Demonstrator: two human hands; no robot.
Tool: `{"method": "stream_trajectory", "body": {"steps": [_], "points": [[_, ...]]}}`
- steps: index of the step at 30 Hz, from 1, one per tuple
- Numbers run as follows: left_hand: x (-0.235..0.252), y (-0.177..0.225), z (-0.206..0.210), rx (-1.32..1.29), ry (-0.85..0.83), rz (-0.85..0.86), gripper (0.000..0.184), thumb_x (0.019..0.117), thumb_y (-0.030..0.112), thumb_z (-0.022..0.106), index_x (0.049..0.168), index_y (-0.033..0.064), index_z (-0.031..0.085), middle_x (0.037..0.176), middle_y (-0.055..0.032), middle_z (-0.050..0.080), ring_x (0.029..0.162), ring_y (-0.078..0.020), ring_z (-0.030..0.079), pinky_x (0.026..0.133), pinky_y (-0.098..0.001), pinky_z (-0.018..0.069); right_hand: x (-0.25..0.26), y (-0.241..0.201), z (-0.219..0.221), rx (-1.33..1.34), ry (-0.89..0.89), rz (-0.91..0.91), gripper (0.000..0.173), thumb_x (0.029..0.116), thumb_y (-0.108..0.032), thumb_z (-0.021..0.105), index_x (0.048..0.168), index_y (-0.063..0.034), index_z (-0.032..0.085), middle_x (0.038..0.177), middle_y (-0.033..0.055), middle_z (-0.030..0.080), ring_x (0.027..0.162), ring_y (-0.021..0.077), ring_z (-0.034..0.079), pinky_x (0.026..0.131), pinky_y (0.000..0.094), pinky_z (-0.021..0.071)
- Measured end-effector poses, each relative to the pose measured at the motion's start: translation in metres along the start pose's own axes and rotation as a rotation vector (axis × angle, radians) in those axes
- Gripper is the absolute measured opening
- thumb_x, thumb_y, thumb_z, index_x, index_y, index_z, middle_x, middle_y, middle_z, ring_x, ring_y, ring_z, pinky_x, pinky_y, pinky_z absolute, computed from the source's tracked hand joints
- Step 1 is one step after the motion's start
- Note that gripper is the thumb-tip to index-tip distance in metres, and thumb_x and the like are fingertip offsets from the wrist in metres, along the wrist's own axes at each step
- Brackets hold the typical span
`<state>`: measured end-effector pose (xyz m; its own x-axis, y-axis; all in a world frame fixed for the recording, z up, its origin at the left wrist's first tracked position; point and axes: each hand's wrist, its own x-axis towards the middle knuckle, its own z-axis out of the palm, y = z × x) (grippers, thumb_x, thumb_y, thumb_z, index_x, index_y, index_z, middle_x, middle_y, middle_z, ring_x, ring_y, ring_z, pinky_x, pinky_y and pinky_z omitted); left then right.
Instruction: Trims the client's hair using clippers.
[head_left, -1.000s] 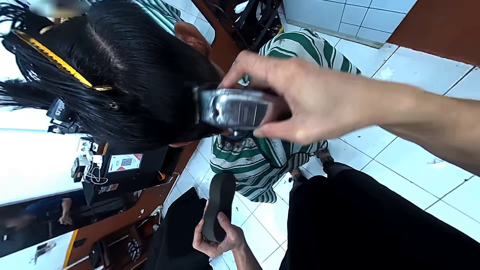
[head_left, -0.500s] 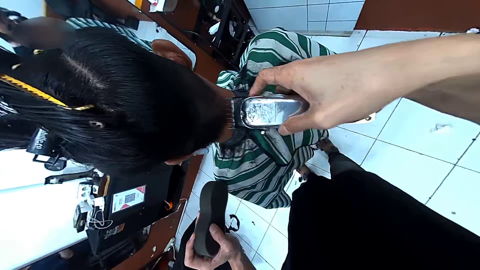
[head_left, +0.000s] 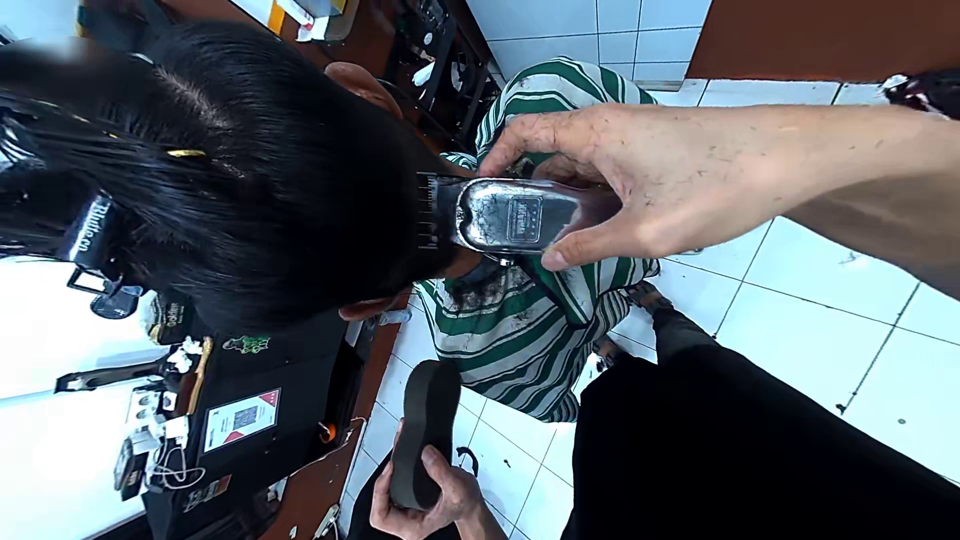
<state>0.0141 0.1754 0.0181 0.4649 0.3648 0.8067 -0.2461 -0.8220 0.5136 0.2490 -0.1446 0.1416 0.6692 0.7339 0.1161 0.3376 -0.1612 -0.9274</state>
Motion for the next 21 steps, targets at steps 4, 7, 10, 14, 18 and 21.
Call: {"method": "stream_trajectory", "body": {"steps": [4, 7, 10, 14, 18, 21], "points": [[0.002, -0.007, -0.006, -0.007, 0.010, -0.002, 0.028, 0.0966, 0.019, 0.064, 0.119, 0.0082, 0.053, 0.111, 0.0094, 0.065, 0.111, -0.0013, 0.066, 0.101, -0.0252, 0.0554, -0.007, -0.002, 0.014, -0.048, 0.023, 0.133, 0.057, 0.0846, -0.013, 0.081, 0.134, -0.0149, 0.053, 0.103, 0.0007, 0.068, 0.081, 0.0038, 0.069, 0.068, 0.0203, 0.0593], [0.003, -0.012, -0.008, -0.033, 0.002, 0.007, 0.028, 0.0966, 0.019, 0.064, 0.120, 0.0084, 0.052, 0.111, 0.0100, 0.065, 0.111, -0.0010, 0.066, 0.101, -0.0256, 0.0556, -0.003, -0.010, 0.017, -0.023, 0.052, 0.125, 0.061, 0.0844, -0.013, 0.081, 0.137, -0.0139, 0.052, 0.106, 0.0012, 0.069, 0.086, 0.0037, 0.070, 0.071, 0.0198, 0.0602], [0.004, -0.017, -0.011, -0.037, -0.003, 0.013, 0.027, 0.0963, 0.018, 0.064, 0.119, 0.0076, 0.053, 0.110, 0.0097, 0.065, 0.111, -0.0005, 0.066, 0.101, -0.0250, 0.0555, 0.001, -0.013, 0.020, -0.027, 0.084, 0.026, 0.060, 0.0843, -0.016, 0.080, 0.137, -0.0134, 0.051, 0.107, -0.0020, 0.071, 0.087, -0.0005, 0.069, 0.071, 0.0161, 0.0593], [0.005, -0.022, -0.019, -0.013, -0.013, 0.003, 0.031, 0.0958, 0.019, 0.064, 0.120, 0.0036, 0.052, 0.110, 0.0074, 0.065, 0.110, -0.0013, 0.066, 0.101, -0.0247, 0.0555, -0.012, -0.010, 0.079, -0.099, 0.400, 0.212, 0.052, 0.0848, -0.011, 0.078, 0.130, -0.0247, 0.056, 0.097, -0.0066, 0.071, 0.066, 0.0020, 0.067, 0.052, 0.0146, 0.0521], [0.004, -0.031, -0.024, -0.059, -0.037, -0.003, 0.031, 0.0947, 0.016, 0.066, 0.120, 0.0036, 0.053, 0.110, 0.0069, 0.064, 0.112, -0.0026, 0.065, 0.101, -0.0255, 0.0551, -0.012, -0.020, 0.089, -0.094, 0.483, 0.264, 0.053, 0.0863, -0.010, 0.078, 0.133, -0.0240, 0.057, 0.098, -0.0070, 0.072, 0.068, 0.0012, 0.068, 0.055, 0.0131, 0.0526], [0.007, -0.035, -0.025, -0.082, -0.050, 0.007, 0.031, 0.0948, 0.015, 0.066, 0.121, 0.0049, 0.053, 0.112, 0.0071, 0.065, 0.113, -0.0037, 0.066, 0.102, -0.0267, 0.0555, -0.014, -0.017, 0.090, -0.115, 0.461, 0.232, 0.052, 0.0848, -0.013, 0.079, 0.131, -0.0246, 0.058, 0.095, -0.0074, 0.073, 0.067, 0.0008, 0.069, 0.053, 0.0135, 0.0533]]}}
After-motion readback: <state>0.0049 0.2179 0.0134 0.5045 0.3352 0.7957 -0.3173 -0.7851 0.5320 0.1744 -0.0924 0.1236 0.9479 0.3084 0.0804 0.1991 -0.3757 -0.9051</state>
